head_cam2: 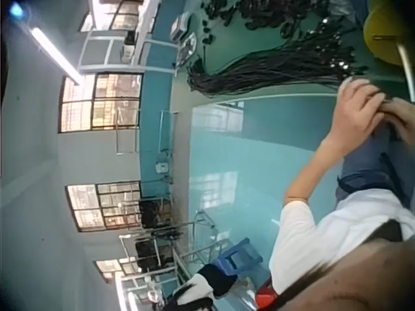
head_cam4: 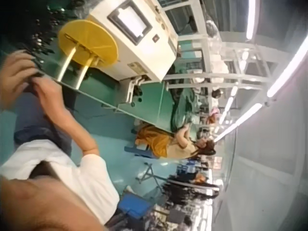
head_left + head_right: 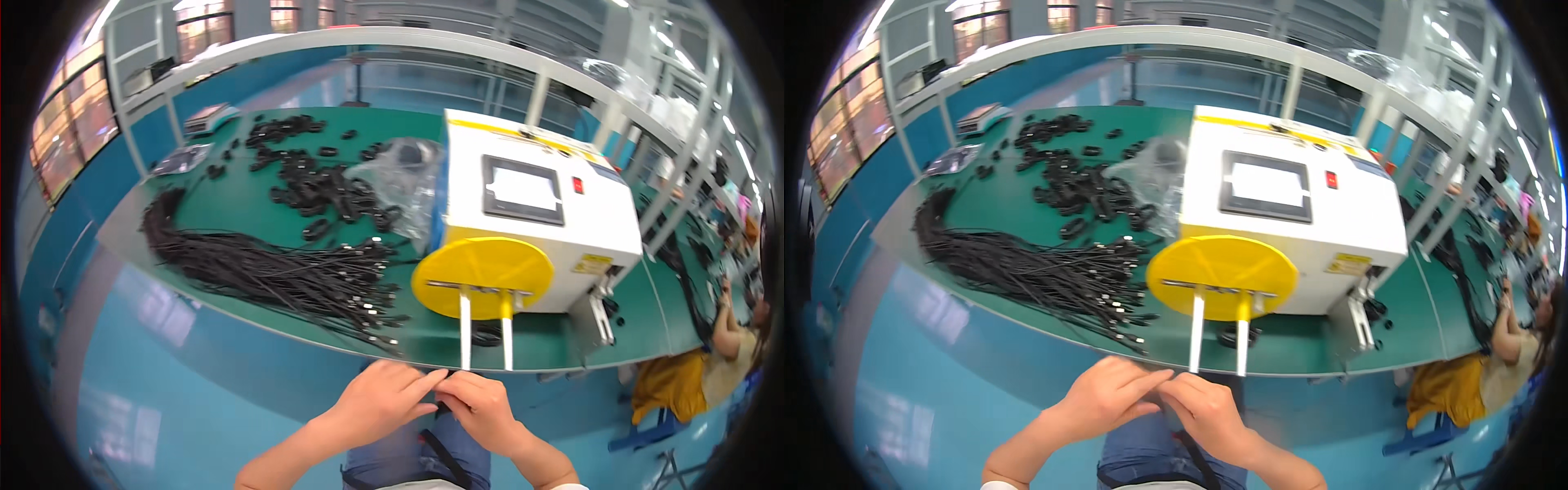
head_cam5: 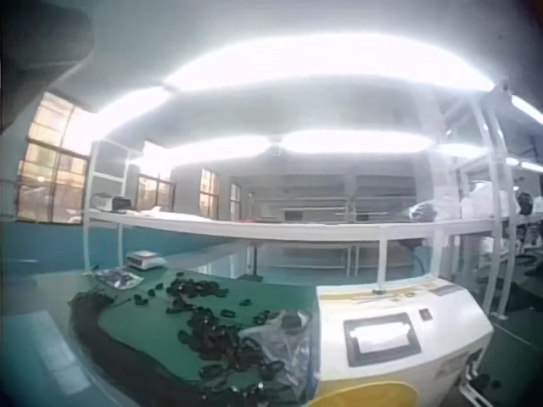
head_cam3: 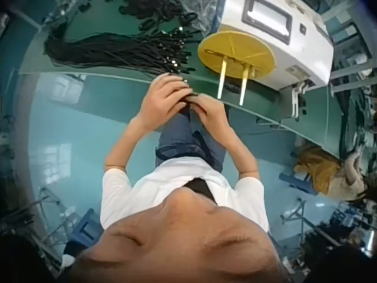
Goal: The person winds and binds black cables using a specialized cable winding machine.
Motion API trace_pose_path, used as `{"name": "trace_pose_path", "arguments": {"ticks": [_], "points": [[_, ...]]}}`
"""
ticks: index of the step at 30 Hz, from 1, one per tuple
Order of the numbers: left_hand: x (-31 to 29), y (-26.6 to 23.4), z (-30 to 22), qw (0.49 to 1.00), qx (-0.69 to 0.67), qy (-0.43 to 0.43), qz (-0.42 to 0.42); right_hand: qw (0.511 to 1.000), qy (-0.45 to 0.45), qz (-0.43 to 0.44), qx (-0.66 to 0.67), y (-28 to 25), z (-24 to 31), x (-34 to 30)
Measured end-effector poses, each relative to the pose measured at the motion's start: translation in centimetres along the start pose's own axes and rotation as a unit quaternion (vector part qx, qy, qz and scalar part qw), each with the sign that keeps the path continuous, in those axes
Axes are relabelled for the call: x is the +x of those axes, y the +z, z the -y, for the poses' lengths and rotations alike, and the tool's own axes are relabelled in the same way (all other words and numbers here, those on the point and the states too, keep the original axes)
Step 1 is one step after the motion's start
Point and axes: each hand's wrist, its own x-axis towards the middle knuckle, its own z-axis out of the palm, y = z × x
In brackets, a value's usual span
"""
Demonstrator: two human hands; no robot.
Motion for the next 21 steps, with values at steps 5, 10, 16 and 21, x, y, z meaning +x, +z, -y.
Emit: {"name": "trace_pose_path", "arguments": {"ticks": [5, 10, 16, 21], "points": [[2.5, 1.6, -0.7, 0.990, -0.071, -0.037, 0.113, 0.989, -0.013, -0.069, -0.133, -6.9, -0.4, -2.4], [8.3, 4.7, 1.6, 1.000, -0.012, -0.009, 0.019, 0.974, 0.028, -0.152, -0.164, -7.7, -6.7, -1.9], [10.4, 7.4, 3.4, 1.000, 0.014, -0.015, 0.012, 0.961, 0.030, -0.202, -0.189, -4.7, -12.1, 1.4], [10.4, 7.3, 3.0, 0.999, 0.008, -0.035, 0.035, 0.961, 0.060, -0.215, -0.163, -4.5, -12.8, 2.0]]}}
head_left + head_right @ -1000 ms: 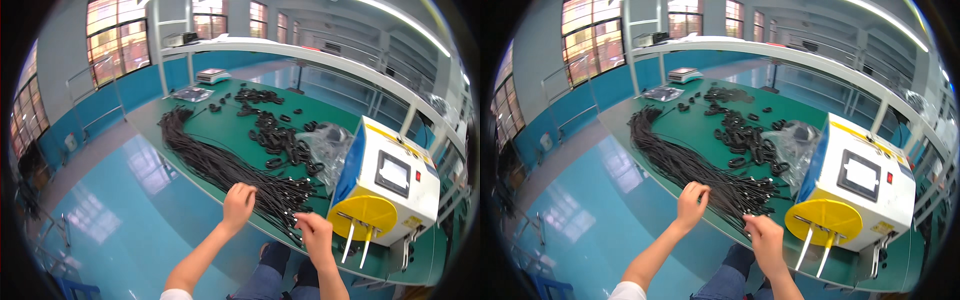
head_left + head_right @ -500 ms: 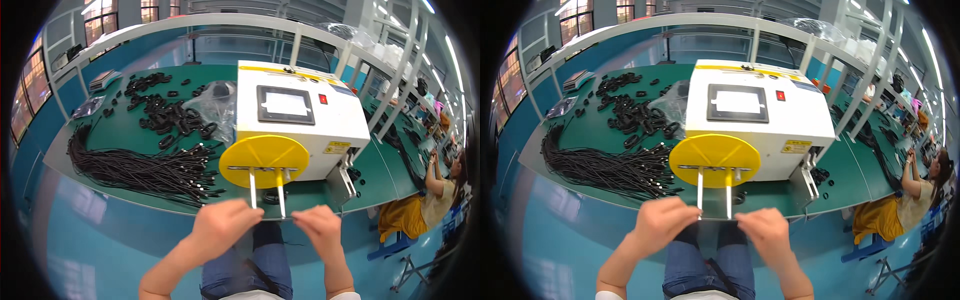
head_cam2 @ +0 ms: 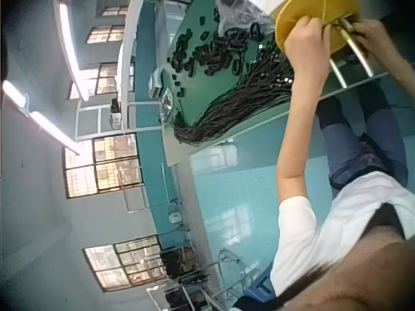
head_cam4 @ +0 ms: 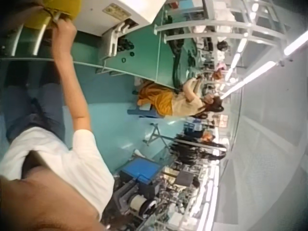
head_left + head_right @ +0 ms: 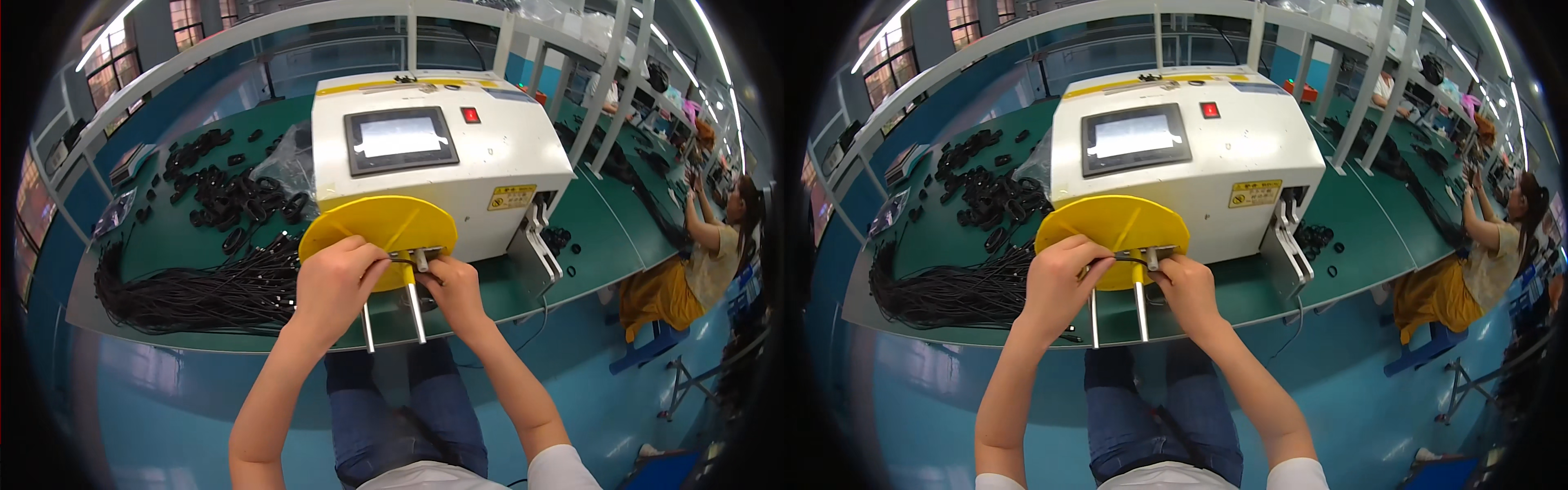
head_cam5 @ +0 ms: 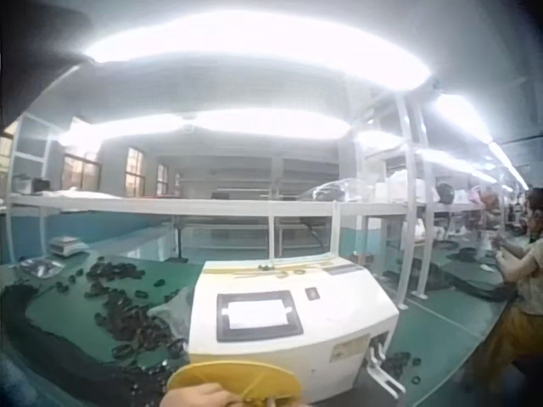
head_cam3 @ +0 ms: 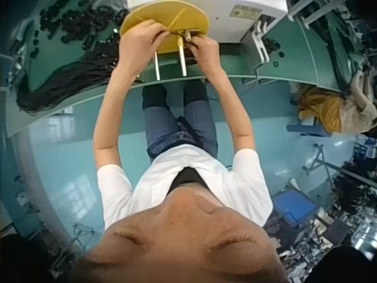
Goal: The person winds and binds black cables using a specialized cable winding machine.
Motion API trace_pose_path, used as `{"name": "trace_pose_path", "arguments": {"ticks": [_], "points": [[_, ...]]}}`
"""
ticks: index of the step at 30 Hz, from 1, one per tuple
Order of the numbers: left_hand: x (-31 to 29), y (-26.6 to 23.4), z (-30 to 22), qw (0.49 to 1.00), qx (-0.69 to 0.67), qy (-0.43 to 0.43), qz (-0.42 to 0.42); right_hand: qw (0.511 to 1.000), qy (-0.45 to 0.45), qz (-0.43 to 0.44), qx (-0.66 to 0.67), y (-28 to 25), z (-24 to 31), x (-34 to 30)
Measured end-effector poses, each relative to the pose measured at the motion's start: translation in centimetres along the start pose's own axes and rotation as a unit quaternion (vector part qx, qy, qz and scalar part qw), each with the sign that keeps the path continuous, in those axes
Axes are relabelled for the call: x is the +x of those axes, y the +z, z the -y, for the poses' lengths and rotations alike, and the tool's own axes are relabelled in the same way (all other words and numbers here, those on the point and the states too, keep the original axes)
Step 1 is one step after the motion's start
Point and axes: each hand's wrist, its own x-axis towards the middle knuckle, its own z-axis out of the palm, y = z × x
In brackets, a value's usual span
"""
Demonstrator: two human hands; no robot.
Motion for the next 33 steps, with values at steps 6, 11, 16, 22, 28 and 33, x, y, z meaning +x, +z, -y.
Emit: {"name": "trace_pose_path", "arguments": {"ticks": [6, 11, 16, 22, 28, 33], "points": [[-0.1, -0.1, 0.0, 0.998, -0.027, -0.060, -0.017, 0.999, -0.017, -0.036, 0.021, 0.0, -0.1, 0.2], [-0.3, 0.1, 0.8, 0.996, -0.052, -0.077, -0.014, 0.998, -0.059, -0.019, 0.030, -0.4, -0.5, 0.3], [0.1, 0.5, 0.7, 0.996, -0.050, -0.076, -0.011, 0.998, -0.064, 0.000, 0.008, -0.9, -1.4, 0.4], [0.0, 0.5, 0.5, 0.994, -0.053, -0.097, -0.027, 0.998, -0.059, 0.001, -0.038, -0.7, -0.9, 0.9], [-1.0, -0.4, 1.1, 0.994, -0.052, -0.100, -0.007, 0.996, -0.062, -0.002, -0.059, -0.6, -1.0, 1.0], [-4.2, -1.7, 2.4, 0.993, -0.063, -0.096, -0.018, 0.994, -0.076, -0.003, -0.077, -1.1, -0.4, 1.3]]}}
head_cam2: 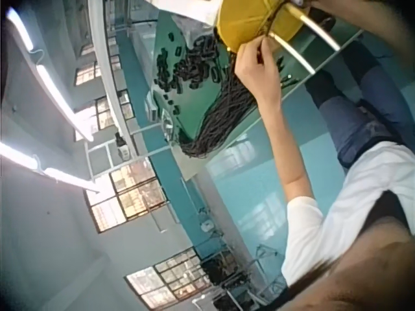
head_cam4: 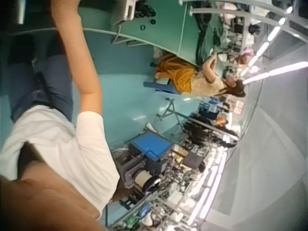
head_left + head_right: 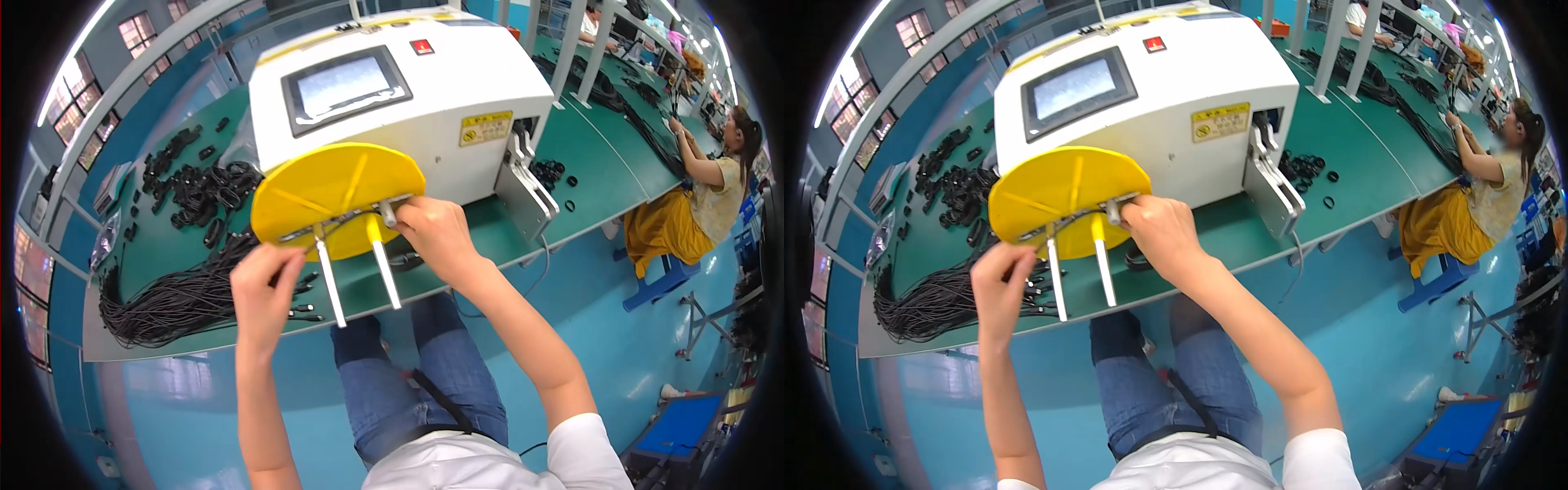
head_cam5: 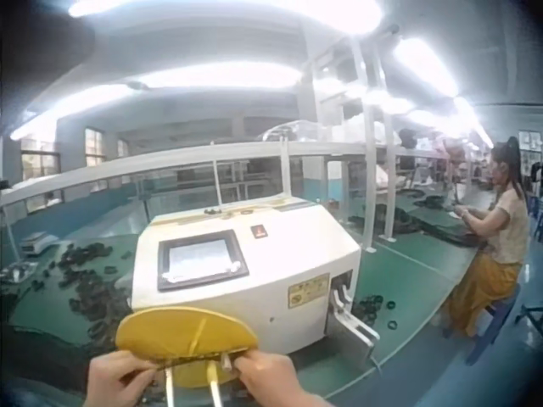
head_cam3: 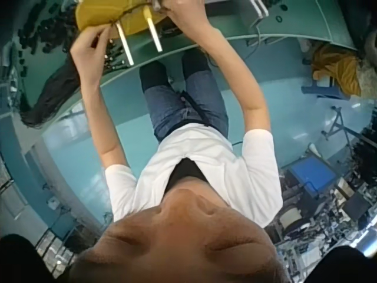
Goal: The person winds and binds black cables using a specialized cable winding machine.
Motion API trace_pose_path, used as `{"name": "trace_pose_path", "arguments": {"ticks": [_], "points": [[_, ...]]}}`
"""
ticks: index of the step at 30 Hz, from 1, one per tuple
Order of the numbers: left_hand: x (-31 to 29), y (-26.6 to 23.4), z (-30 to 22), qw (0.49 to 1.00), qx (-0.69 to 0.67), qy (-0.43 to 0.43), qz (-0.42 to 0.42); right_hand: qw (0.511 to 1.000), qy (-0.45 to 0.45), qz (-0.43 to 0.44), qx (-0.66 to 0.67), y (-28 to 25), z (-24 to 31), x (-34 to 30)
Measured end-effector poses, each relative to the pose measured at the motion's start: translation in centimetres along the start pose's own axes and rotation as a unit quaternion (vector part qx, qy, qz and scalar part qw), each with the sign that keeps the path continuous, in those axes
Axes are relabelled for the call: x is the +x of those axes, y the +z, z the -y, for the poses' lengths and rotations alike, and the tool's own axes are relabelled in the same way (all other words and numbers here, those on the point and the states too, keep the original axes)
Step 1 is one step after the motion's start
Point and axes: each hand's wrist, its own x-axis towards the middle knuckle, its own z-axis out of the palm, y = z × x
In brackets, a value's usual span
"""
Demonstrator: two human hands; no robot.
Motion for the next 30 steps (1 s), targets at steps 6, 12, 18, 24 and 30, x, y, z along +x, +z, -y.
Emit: {"name": "trace_pose_path", "arguments": {"ticks": [6, 12, 18, 24, 30], "points": [[-3.0, -0.5, 2.6, 0.996, -0.069, -0.060, -0.005, 1.000, 0.012, 0.021, -0.017, -0.3, 0.4, -0.1], [-3.2, -1.0, 2.9, 0.996, -0.075, -0.057, 0.001, 0.999, -0.008, 0.029, -0.014, -1.0, 0.2, -0.2], [-3.3, -1.0, 3.2, 0.994, -0.093, -0.061, 0.002, 1.000, 0.015, 0.013, 0.019, -2.5, -0.1, -0.7], [-2.7, -0.9, 3.5, 0.994, -0.087, -0.065, -0.007, 0.999, 0.011, 0.010, 0.034, -2.2, -0.1, -1.0], [-3.1, -0.8, 3.5, 0.994, -0.093, -0.063, -0.004, 0.997, 0.037, 0.024, 0.063, -2.7, 0.3, -1.5]]}}
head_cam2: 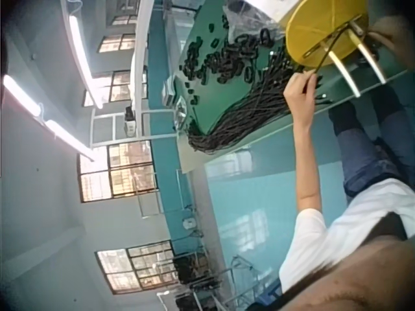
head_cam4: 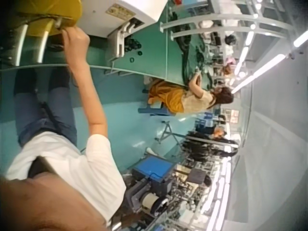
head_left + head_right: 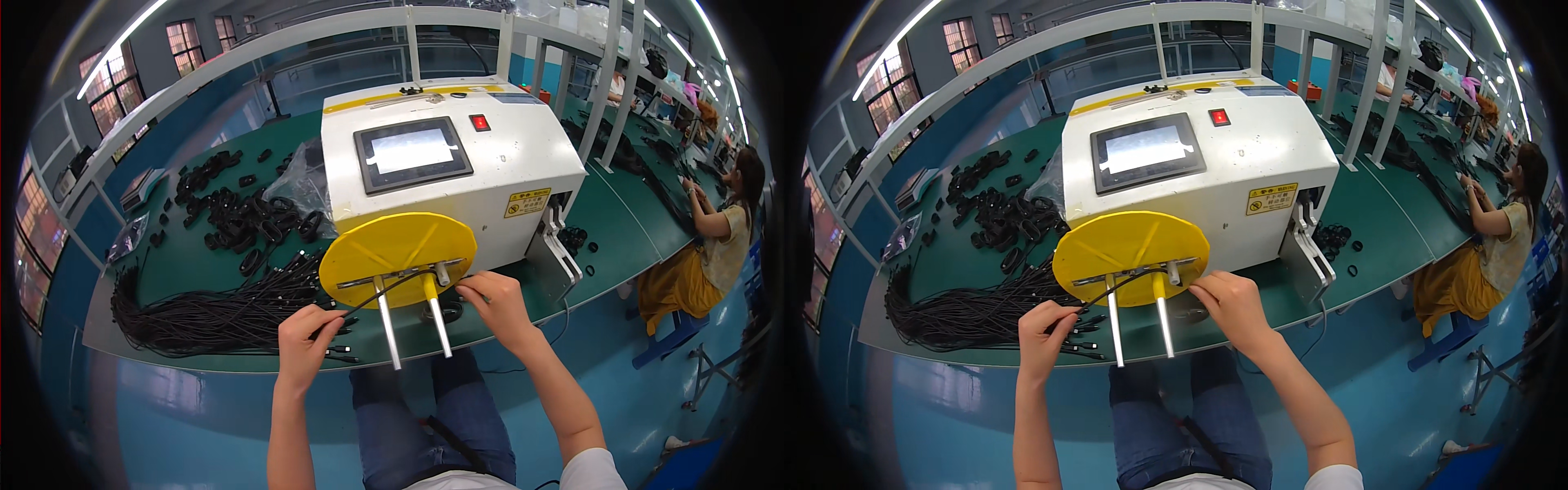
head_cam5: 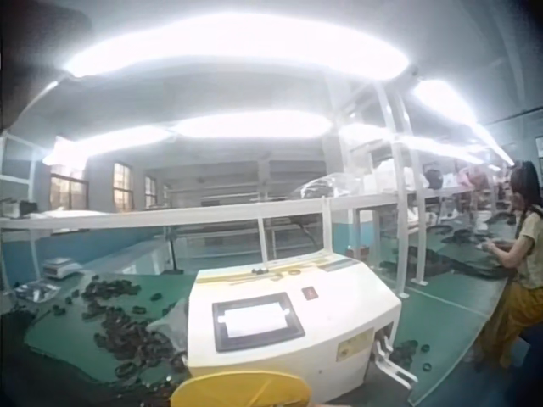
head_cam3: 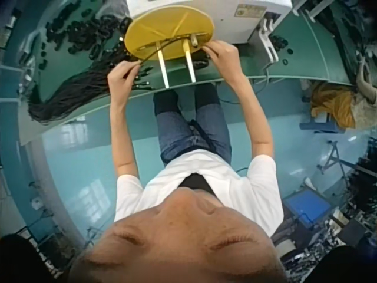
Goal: The person winds and binds black cables using a specialized cable winding machine.
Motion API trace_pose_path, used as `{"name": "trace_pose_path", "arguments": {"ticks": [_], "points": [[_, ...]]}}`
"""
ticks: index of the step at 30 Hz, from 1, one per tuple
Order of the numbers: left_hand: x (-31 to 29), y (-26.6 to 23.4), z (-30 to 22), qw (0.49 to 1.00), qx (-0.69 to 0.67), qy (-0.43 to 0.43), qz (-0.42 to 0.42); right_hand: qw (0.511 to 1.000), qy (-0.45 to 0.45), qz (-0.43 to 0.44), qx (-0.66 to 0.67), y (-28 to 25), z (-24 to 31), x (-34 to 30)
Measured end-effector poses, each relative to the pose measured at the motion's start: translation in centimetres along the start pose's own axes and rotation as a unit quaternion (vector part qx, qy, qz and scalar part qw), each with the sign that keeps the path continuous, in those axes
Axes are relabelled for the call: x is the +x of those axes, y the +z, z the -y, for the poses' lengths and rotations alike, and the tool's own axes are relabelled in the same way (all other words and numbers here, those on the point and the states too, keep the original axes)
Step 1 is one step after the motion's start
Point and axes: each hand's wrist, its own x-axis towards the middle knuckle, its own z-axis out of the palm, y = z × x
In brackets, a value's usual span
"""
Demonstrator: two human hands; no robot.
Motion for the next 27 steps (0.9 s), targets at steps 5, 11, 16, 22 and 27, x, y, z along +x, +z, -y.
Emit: {"name": "trace_pose_path", "arguments": {"ticks": [5, 11, 16, 22, 27], "points": [[0.0, 0.2, 0.0, 1.000, -0.006, 0.003, -0.004, 1.000, 0.015, 0.009, 0.008, -0.4, 0.1, -0.3], [-0.3, 0.3, 0.2, 1.000, -0.002, 0.005, -0.009, 1.000, 0.009, 0.024, 0.006, -0.2, -0.4, -0.8], [-0.5, 0.4, 0.2, 1.000, -0.007, 0.004, -0.011, 0.999, 0.007, 0.034, 0.012, 0.2, -0.4, -1.1], [-0.4, 0.5, 0.3, 1.000, -0.002, 0.001, -0.010, 0.998, 0.012, 0.054, 0.008, 0.3, -0.4, -1.6], [-0.5, 0.4, 0.3, 1.000, 0.006, 0.005, -0.015, 0.998, 0.015, 0.067, 0.013, 0.4, -0.3, -1.8]]}}
